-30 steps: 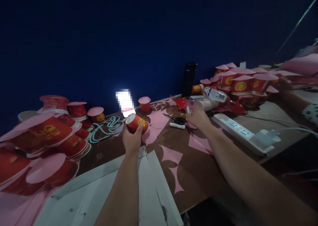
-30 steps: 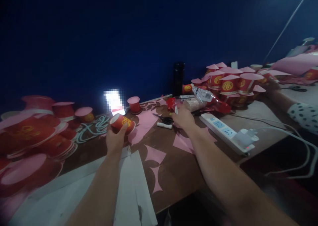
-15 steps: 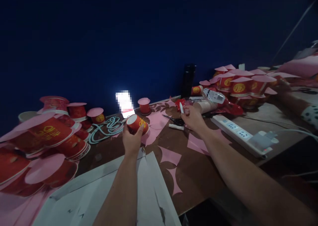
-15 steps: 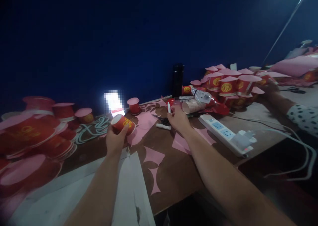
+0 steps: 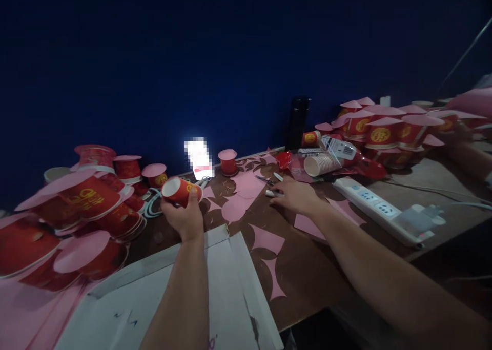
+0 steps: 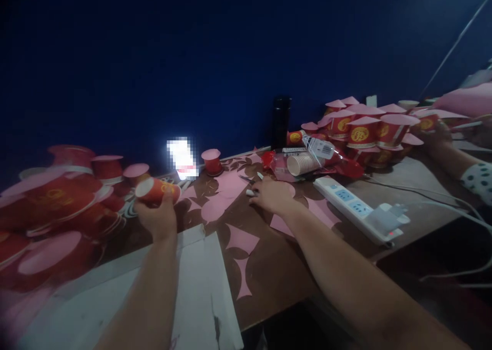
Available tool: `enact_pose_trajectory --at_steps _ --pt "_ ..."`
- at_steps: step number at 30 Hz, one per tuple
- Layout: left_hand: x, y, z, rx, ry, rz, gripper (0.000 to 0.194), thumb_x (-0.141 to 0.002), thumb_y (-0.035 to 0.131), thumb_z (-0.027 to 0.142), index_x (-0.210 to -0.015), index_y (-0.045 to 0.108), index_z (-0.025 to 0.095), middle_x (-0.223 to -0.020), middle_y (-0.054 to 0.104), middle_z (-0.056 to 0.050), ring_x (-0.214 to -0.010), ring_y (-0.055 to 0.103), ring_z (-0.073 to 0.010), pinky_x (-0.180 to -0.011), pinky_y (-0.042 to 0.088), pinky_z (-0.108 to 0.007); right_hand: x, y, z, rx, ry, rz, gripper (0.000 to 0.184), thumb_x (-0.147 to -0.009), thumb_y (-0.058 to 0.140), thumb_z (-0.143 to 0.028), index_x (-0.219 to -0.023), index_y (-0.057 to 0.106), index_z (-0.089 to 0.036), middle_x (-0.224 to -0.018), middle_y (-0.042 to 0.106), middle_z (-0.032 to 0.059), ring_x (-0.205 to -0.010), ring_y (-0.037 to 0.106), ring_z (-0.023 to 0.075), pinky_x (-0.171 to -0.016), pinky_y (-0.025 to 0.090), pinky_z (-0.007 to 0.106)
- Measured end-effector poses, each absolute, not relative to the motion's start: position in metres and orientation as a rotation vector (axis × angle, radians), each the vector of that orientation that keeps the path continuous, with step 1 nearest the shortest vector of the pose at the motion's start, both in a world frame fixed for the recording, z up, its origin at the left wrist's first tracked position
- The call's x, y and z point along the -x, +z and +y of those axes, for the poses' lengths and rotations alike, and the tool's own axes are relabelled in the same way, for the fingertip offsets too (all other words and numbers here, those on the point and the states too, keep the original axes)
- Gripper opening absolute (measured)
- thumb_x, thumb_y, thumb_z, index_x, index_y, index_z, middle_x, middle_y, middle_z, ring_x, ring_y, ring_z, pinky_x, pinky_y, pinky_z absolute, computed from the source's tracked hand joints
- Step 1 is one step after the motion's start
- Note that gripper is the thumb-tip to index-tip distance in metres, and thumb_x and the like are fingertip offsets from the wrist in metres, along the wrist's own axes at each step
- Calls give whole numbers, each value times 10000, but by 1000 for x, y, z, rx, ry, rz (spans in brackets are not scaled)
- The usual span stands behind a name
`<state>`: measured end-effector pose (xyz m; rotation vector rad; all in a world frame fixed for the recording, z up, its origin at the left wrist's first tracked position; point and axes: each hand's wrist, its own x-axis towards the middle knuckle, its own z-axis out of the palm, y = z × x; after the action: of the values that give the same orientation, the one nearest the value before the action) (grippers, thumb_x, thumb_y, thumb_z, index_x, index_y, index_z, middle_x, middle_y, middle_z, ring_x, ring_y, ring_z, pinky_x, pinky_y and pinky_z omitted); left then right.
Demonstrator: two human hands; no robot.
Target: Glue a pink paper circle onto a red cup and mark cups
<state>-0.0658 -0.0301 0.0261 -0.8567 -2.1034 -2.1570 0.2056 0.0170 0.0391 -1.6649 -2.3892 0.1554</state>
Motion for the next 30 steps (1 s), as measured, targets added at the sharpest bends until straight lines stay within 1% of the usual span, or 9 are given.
enact_pose_trajectory --at_steps 6,11,13,16,18,20,22,26,30 --pt "62 25 -31 1026 -2127 -2042 656 -662 715 379 -1223 486 127 -1202 583 -138 -1083 577 -231 -984 428 -384 -203 34 15 1748 47 -2437 240 -814 565 -385 -941 675 -214 -1012 640 123 -863 637 269 -689 444 341" --pt "46 27 -33 1380 -2234 -2061 625 -670 727 370 -1206 513 132 -1149 611 -143 -989 628 -222 -896 489 -357 -198 38 17 1638 144 -2162 215 -776 591 -406 -858 640 -213 -983 655 73 -850 627 235 -680 439 311" --pt "41 27 -34 1500 -2319 -2072 626 -679 724 341 -1229 498 147 -1164 606 -141 -998 630 -215 -892 490 -343 -194 39 16 1512 269 -2006 240 -793 573 -442 -839 616 -211 -915 669 49 -795 627 205 -668 442 294" --pt "33 26 -36 1627 -2359 -2042 636 -671 732 326 -1240 497 163 -1143 617 -127 -988 631 -215 -887 487 -342 -188 38 13 1303 629 -1828 284 -847 503 -485 -904 545 -210 -785 675 20 -577 599 147 -554 446 266" --pt "29 26 -37 1758 -2351 -1999 625 -687 719 330 -1248 493 171 -1138 620 -121 -993 627 -215 -889 482 -347 -183 37 10 1168 876 -1702 324 -863 469 -526 -972 480 -221 -762 680 9 -460 558 124 -476 440 256" --pt "29 27 -39 1835 -2285 -1967 616 -690 714 339 -1244 501 176 -1140 618 -118 -1018 614 -223 -913 464 -362 -178 37 7 1068 997 -1568 350 -859 468 -548 -1009 437 -233 -788 692 11 -444 565 121 -454 450 252" --pt "36 28 -40 1711 -2150 -1988 617 -666 727 369 -1218 526 180 -1153 607 -118 -1064 584 -244 -954 432 -391 -174 38 4 1010 1010 -1466 365 -852 486 -548 -1035 425 -239 -848 700 26 -499 610 130 -441 450 238" --pt "65 25 -37 1057 -1977 -2099 684 -640 721 438 -1223 511 149 -1212 558 -152 -1143 521 -283 -1008 368 -447 -162 44 -2 912 1069 -1397 386 -825 549 -510 -1060 441 -224 -963 686 55 -615 666 148 -413 445 212" --pt "82 22 -35 1123 -1926 -2376 674 -625 730 419 -1200 528 131 -1093 616 -147 -1012 592 -267 -934 426 -442 -142 53 -6 860 1276 -1472 361 -792 620 -444 -1020 469 -208 -885 678 26 -499 615 113 -352 413 195"
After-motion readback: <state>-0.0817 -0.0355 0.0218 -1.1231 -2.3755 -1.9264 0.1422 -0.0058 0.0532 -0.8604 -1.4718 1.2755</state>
